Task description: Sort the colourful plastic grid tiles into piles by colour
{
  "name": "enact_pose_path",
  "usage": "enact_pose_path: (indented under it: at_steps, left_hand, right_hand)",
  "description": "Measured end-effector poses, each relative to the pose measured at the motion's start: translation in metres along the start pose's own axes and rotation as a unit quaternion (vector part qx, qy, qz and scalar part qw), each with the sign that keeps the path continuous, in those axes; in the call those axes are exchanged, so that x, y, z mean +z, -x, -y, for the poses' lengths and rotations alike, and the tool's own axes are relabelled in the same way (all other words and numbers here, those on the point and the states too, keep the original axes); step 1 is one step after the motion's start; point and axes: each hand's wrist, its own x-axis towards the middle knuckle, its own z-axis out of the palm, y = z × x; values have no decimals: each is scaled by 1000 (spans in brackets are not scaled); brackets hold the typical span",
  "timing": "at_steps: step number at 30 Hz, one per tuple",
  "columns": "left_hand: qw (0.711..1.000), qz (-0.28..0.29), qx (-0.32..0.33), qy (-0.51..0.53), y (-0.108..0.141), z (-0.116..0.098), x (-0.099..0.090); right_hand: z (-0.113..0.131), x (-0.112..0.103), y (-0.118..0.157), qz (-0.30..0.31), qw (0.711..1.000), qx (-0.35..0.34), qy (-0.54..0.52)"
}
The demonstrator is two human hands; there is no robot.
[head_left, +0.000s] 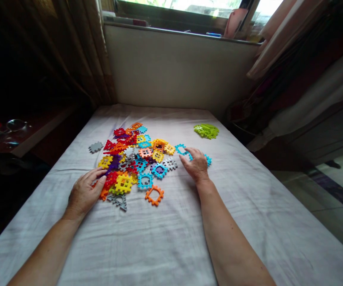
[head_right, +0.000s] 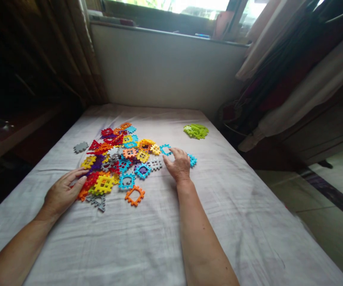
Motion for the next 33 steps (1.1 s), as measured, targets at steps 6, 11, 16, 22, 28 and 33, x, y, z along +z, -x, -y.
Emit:
enact_pose_path:
  at_steps: [6, 11, 16, 22, 28, 33]
  left_hand:
    - [1000, -5, -2, 6, 0, 1, 0]
    - [1000, -6, 1, 11, 0, 1, 0]
    - [1000, -7, -5, 8, 0, 1, 0]
    - [1000, -1, -3, 2, 0, 0, 0]
    - [1000, 2, -2, 2, 0, -1, -1]
    - [1000, -3, -2, 6, 1, -1, -1]
  right_hand:
    - [-35, -23, -3, -45, 978, 179, 96]
    - [-41, -25, 1, -33, 966, 229, 115]
    - [-37, -25, 1, -19, 965, 239, 109]
    - [-31, -25, -2, -38, 970, 222, 92]
    - [-3, -16, -7, -7, 996, 84, 24]
    - [38, -10, 0, 165, 985, -34, -27]
